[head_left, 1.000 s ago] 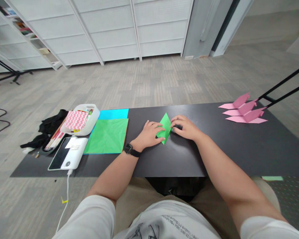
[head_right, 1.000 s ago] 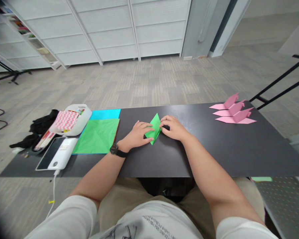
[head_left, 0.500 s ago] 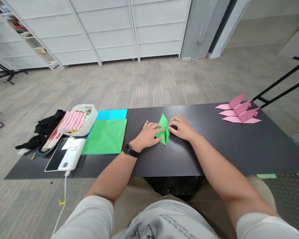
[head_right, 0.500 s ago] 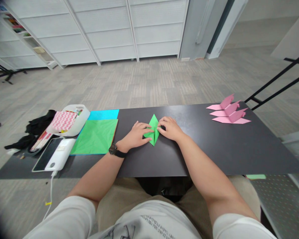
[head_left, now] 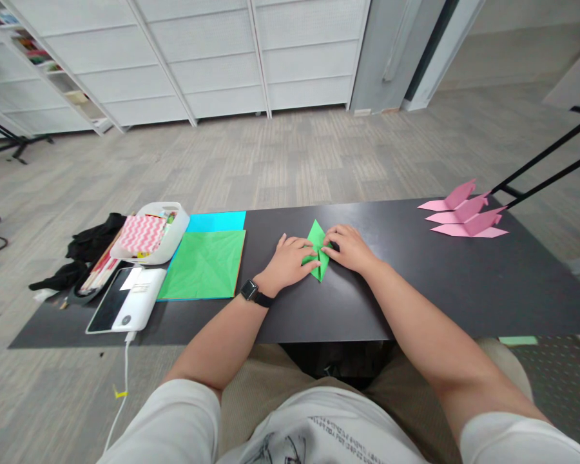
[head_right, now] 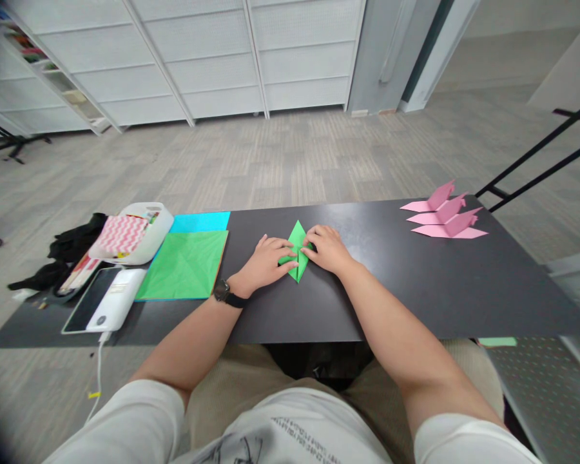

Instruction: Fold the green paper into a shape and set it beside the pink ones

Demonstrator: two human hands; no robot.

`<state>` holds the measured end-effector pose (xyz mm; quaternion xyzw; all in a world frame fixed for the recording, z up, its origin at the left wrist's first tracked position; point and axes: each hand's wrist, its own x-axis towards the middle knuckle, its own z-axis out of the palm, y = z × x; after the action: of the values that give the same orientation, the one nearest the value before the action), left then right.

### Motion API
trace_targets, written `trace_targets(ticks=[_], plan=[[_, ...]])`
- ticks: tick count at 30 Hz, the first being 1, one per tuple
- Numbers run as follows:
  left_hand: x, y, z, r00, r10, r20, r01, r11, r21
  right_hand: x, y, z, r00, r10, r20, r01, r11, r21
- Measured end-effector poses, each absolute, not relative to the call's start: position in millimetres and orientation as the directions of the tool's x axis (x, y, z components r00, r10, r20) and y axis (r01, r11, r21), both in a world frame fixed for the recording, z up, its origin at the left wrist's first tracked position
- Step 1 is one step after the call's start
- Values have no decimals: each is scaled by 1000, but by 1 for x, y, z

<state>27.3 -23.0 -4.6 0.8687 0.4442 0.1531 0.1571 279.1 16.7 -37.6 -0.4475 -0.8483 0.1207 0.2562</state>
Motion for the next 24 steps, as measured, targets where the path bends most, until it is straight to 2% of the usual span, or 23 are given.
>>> trace_targets(ticks=[14, 20, 24], plan=[[32, -30, 2, 500, 855, 142, 789, -517, 332, 269, 20, -39, -437, 816, 379, 741, 565, -363], [32, -30, 1, 496, 854, 157, 796, -519, 311, 278, 15, -31, -477, 814, 331, 709, 579, -402], [34, -30, 3, 513, 845, 154, 792, -535, 294, 281, 13, -29, -486, 818, 307, 723, 574, -384]])
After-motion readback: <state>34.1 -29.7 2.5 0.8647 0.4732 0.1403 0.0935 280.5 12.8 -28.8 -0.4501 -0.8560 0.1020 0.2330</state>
